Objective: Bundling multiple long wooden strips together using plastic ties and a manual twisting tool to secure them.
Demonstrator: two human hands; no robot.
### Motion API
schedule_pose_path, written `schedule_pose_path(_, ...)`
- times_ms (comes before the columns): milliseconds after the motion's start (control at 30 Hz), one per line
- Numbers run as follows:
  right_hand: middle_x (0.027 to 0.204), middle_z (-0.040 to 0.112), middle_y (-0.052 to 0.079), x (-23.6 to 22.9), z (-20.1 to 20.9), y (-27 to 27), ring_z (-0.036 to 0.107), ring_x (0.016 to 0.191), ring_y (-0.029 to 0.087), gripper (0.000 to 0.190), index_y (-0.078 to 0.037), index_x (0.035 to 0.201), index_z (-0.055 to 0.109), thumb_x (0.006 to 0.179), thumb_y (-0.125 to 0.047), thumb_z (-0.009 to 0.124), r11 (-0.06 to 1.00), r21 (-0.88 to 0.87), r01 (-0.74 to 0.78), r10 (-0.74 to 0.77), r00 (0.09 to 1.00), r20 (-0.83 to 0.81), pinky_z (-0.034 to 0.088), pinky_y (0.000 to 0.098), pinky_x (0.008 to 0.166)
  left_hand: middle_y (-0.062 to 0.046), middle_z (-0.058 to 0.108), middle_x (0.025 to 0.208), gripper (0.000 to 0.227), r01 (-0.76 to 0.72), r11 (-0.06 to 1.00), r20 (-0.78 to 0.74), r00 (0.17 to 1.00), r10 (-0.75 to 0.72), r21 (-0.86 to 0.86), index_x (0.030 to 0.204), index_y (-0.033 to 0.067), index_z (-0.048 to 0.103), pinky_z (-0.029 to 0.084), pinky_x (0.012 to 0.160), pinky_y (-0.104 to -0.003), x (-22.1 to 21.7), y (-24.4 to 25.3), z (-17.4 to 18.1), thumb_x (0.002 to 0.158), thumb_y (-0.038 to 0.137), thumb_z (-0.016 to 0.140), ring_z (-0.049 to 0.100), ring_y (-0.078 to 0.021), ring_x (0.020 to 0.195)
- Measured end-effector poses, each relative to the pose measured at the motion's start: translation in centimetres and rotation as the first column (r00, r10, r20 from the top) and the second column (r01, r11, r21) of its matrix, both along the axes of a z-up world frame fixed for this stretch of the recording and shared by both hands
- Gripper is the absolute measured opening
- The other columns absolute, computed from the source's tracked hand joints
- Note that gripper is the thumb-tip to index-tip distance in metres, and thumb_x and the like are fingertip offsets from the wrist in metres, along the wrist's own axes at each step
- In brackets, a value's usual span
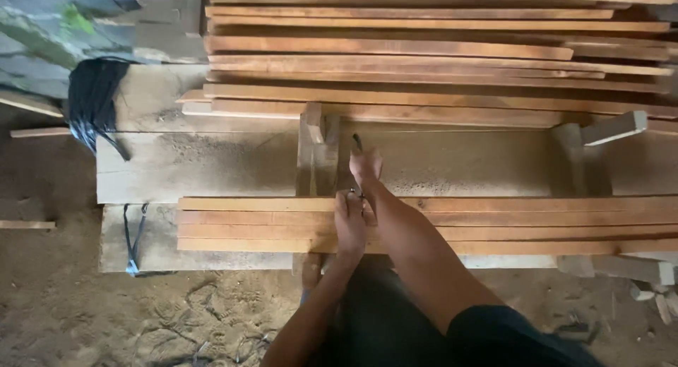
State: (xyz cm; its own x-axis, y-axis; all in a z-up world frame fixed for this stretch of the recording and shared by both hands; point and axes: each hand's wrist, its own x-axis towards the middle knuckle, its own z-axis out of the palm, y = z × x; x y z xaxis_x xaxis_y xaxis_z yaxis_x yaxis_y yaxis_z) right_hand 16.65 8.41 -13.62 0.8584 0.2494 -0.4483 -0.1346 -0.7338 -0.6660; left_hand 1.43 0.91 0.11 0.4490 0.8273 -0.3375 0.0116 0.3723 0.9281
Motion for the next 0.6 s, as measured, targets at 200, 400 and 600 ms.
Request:
schedule_pose_path(200,0.069,0.071,0.021,-1.5,-0.1,-0.9,0.075,0.070,0.041,0.030,0.000,0.076,0.076,0.087,-0.026,0.065,0.997,-0.002,-0.071,0.067,0.932,0.356,0.057,0.0474,0.055,0.007,0.037,0.078,0.021,-0.040,0.999,0.082,0.996,0.041,-0.015,0.088,0.0153,0.045,0.035,0.065,-0.027,-0.9,-0.5,0.9,0.108,0.013,0.047,0.037,-0.0059,0.069)
schedule_pose_path(400,0.053,0.062,0.019,-0.1,-1.1,-0.1,0.068,0.052,0.028,0.026,-0.002,0.061,0.071,0.077,-0.021,0.068,0.986,0.139,0.096,-0.121,0.976,0.183,0.047,0.0407,0.047,0.005,0.040,0.081,0.016,-0.026,0.997,0.005,1.000,0.026,-0.072,0.093,0.0145,0.046,0.037,0.071,-0.028,-0.2,-0.3,1.6,0.109,0.016,0.043,0.039,-0.0103,0.073)
schedule_pose_path(600,0.123,0.068,0.030,-1.1,2.2,-0.6,0.066,0.119,0.050,0.047,-0.002,0.134,0.065,0.098,-0.026,0.047,0.887,-0.302,-0.349,0.364,0.931,-0.009,0.051,0.0541,0.106,0.007,0.038,0.081,0.019,-0.013,0.999,-0.062,0.998,0.010,-0.039,0.092,0.0164,0.044,0.036,0.071,-0.029,0.4,0.0,3.3,0.111,0.018,0.040,0.037,-0.0091,0.076)
